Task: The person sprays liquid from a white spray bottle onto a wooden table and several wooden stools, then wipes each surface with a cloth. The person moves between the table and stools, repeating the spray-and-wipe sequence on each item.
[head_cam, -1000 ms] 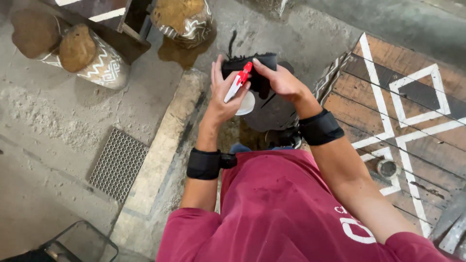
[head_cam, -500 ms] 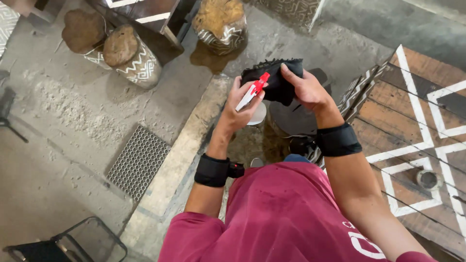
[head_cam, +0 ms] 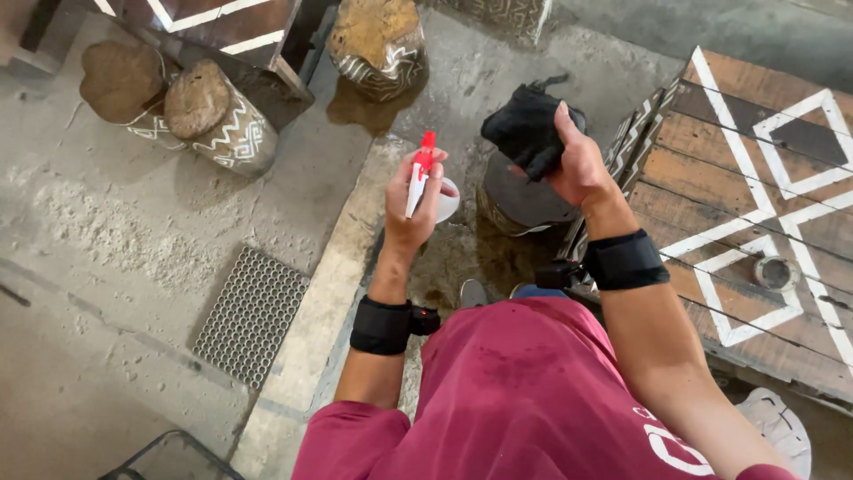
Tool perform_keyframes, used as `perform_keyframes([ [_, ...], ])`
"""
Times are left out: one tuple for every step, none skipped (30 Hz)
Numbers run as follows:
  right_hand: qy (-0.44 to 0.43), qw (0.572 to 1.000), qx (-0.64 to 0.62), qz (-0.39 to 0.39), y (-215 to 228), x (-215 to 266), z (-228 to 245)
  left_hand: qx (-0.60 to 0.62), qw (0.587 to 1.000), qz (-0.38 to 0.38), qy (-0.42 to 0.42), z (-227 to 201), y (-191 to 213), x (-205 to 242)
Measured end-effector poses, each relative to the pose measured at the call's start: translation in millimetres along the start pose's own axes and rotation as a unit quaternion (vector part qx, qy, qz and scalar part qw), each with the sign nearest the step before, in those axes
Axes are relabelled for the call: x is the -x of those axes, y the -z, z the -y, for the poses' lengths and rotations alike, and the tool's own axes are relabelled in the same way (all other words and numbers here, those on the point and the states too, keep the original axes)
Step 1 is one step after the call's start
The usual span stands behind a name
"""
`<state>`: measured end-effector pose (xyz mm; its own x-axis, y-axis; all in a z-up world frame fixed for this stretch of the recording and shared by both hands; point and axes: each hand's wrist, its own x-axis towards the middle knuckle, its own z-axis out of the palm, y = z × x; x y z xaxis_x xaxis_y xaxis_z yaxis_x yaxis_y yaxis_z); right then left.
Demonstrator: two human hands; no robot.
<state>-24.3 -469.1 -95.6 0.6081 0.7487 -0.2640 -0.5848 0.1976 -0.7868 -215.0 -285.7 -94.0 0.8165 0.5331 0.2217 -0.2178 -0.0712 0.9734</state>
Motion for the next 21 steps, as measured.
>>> perform_keyframes([
  [0.003,1.000,0.002,0.001,2,-1,-4,0.001,1.000,0.000,-0.003,0,-4,-3],
  [-0.021,0.999,0.025,-0.025,6,-2,-7,0.022,1.000,-0.022,0.000,0,-9,-6],
  [-0.047,0.996,0.047,-0.052,11,2,-14,0.042,0.998,-0.043,0.008,1,-15,-4],
  [-0.048,0.996,0.047,-0.053,15,3,-21,0.043,0.998,-0.043,0.009,-4,-22,-6],
  [-0.073,0.992,0.067,-0.074,20,4,-28,0.066,0.996,-0.053,-0.006,-8,-28,-9],
  [-0.099,0.987,0.087,-0.094,25,4,-35,0.090,0.994,-0.062,-0.021,-12,-36,-12],
  [-0.102,0.987,0.086,-0.093,19,10,-34,0.088,0.994,-0.064,-0.019,-14,-44,-13],
  [-0.115,0.986,0.065,-0.098,14,16,-33,0.095,0.993,-0.065,-0.037,-16,-54,-14],
  [-0.128,0.985,0.044,-0.103,8,21,-31,0.101,0.991,-0.065,-0.056,-18,-63,-15],
  [-0.130,0.985,0.041,-0.102,14,24,-35,0.099,0.992,-0.066,-0.053,-20,-72,-13],
  [-0.122,0.988,0.003,-0.092,20,25,-37,0.097,0.993,-0.042,-0.057,-23,-81,-13],
  [-0.114,0.990,-0.035,-0.081,27,26,-39,0.095,0.993,-0.017,-0.060,-26,-91,-13],
  [-0.111,0.990,-0.037,-0.082,36,25,-39,0.095,0.993,-0.013,-0.062,-27,-99,-12],
  [-0.098,0.991,-0.038,-0.084,46,24,-39,0.054,0.990,0.025,-0.130,-28,-107,-10],
  [-0.093,0.991,-0.041,-0.089,56,32,-45,0.013,0.980,0.062,-0.190,-28,-116,1],
  [-0.097,0.990,-0.044,-0.093,60,43,-45,0.013,0.981,0.063,-0.184,-21,-125,9],
  [-0.103,0.990,-0.030,-0.095,61,48,-44,-0.007,0.980,0.056,-0.189,-15,-130,11],
  [-0.109,0.989,-0.015,-0.097,61,53,-43,-0.028,0.979,0.050,-0.194,-8,-136,13],
  [-0.107,0.989,-0.018,-0.101,71,55,-50,-0.027,0.979,0.055,-0.192,-9,-137,18],
  [-0.104,0.990,-0.014,-0.091,81,58,-56,0.004,0.990,0.028,-0.136,-9,-138,23],
  [-0.104,0.991,-0.009,-0.083,92,60,-63,0.035,0.997,0.002,-0.075,-8,-140,27],
])
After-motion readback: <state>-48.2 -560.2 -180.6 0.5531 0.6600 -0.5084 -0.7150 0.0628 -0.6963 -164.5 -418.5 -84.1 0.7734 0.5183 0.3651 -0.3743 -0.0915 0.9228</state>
